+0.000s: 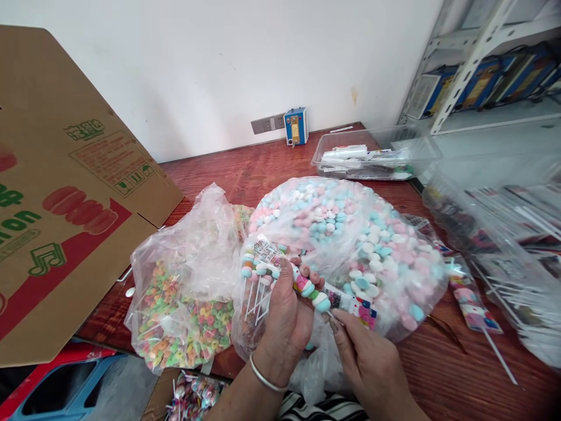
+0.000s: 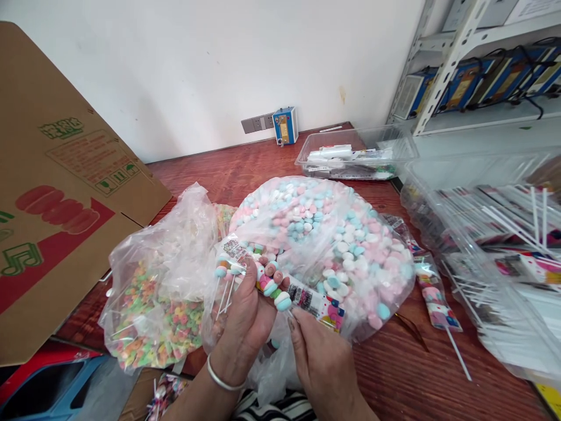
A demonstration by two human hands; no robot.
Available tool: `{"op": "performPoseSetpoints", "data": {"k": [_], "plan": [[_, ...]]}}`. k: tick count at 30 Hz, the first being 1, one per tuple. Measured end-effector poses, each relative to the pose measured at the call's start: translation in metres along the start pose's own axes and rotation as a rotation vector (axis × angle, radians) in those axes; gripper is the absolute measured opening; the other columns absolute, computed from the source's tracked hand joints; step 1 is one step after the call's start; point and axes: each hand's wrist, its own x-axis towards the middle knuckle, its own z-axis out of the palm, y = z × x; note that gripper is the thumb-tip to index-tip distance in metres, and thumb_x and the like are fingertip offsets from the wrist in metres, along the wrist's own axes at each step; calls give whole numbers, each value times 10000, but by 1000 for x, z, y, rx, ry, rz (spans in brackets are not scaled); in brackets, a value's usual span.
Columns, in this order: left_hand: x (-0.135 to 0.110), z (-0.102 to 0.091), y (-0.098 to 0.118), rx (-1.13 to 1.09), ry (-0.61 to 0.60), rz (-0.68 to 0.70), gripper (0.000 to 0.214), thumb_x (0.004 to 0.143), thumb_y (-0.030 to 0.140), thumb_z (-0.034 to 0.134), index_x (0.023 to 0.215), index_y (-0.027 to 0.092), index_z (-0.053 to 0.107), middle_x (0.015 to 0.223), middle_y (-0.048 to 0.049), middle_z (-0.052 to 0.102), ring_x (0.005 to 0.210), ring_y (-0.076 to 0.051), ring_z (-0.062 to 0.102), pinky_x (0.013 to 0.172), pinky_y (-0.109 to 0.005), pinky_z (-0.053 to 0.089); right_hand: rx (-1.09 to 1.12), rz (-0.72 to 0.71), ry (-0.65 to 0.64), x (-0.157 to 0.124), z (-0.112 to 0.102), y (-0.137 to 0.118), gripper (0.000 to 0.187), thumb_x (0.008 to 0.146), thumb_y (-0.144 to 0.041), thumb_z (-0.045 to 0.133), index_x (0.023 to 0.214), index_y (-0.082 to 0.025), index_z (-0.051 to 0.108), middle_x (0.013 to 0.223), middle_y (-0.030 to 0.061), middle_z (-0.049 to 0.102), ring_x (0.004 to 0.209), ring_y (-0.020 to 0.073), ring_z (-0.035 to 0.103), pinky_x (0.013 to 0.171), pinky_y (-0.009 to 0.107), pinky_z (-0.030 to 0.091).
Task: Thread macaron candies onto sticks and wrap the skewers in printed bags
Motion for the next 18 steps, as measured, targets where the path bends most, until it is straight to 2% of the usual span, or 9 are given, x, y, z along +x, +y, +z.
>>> {"op": "performPoseSetpoints", "data": {"k": [1, 3, 6, 7, 9, 11, 13, 15, 18], "plan": [[0, -1, -1, 1, 14, -7, 230, 867, 383, 652, 862, 179, 544, 710, 10, 536, 593, -107, 532, 612, -256, 502, -168, -153, 69, 1, -2, 2, 186, 957, -266, 558, 1059, -145, 655, 810, 76, 740, 625, 175, 671, 585, 265, 479], [1, -2, -1, 2, 19, -13, 245, 860, 400, 657, 869, 180, 548, 709, 10, 532, 594, -110, 530, 620, -263, 504, -389, -330, 143, 2, -6, 5, 169, 924, -192, 613, 1073, -120, 648, 782, 85, 740, 614, 182, 666, 599, 278, 471], [1, -3, -1, -17, -26, -32, 264, 849, 418, 668, 855, 180, 554, 695, 14, 513, 611, -112, 528, 634, -257, 502, -350, -359, 102, 3, -11, 4, 114, 924, -165, 598, 1019, -137, 655, 689, 58, 704, 580, 177, 634, 580, 279, 460], [1, -2, -1, -23, -45, -49, 275, 846, 428, 669, 840, 179, 554, 687, 15, 504, 618, -114, 526, 637, -256, 502, -238, -282, 55, 3, -10, 3, 107, 941, -185, 567, 995, -153, 654, 687, 50, 694, 575, 169, 624, 565, 270, 456], [-1, -1, -4, -24, -82, -84, 299, 843, 451, 666, 817, 175, 556, 672, 17, 491, 632, -119, 526, 648, -256, 503, 99, 28, -73, 3, -8, -2, 172, 973, -273, 508, 905, -183, 638, 626, 14, 629, 519, 139, 564, 496, 241, 425], [-5, 0, -9, -16, -123, -110, 304, 850, 457, 655, 809, 169, 564, 663, 20, 486, 655, -122, 538, 682, -257, 507, 502, 443, -189, 4, -3, -7, 278, 969, -414, 492, 819, -201, 589, 510, -54, 461, 408, 97, 399, 394, 205, 326], [-8, -2, -14, -6, -176, -146, 299, 868, 452, 635, 809, 164, 574, 669, 18, 497, 680, -123, 565, 699, -253, 506, 834, 760, -222, 6, 2, -10, 339, 913, -527, 543, 801, -208, 555, 477, -112, 290, 376, 63, 204, 352, 177, 210], [-8, -5, -17, 32, -206, -193, 290, 881, 440, 621, 829, 156, 595, 718, -3, 552, 729, -137, 605, 708, -259, 513, 1002, 891, -184, 8, 5, -10, 370, 841, -564, 627, 807, -204, 547, 500, -129, 247, 403, 48, 136, 360, 162, 165], [-1, -9, -12, 108, -158, -151, 285, 864, 402, 655, 988, 147, 637, 964, -77, 659, 877, -187, 655, 764, -302, 539, 924, 846, -122, 10, 5, -4, 389, 809, -565, 661, 770, -197, 544, 510, -120, 275, 408, 47, 181, 369, 163, 176]]}}
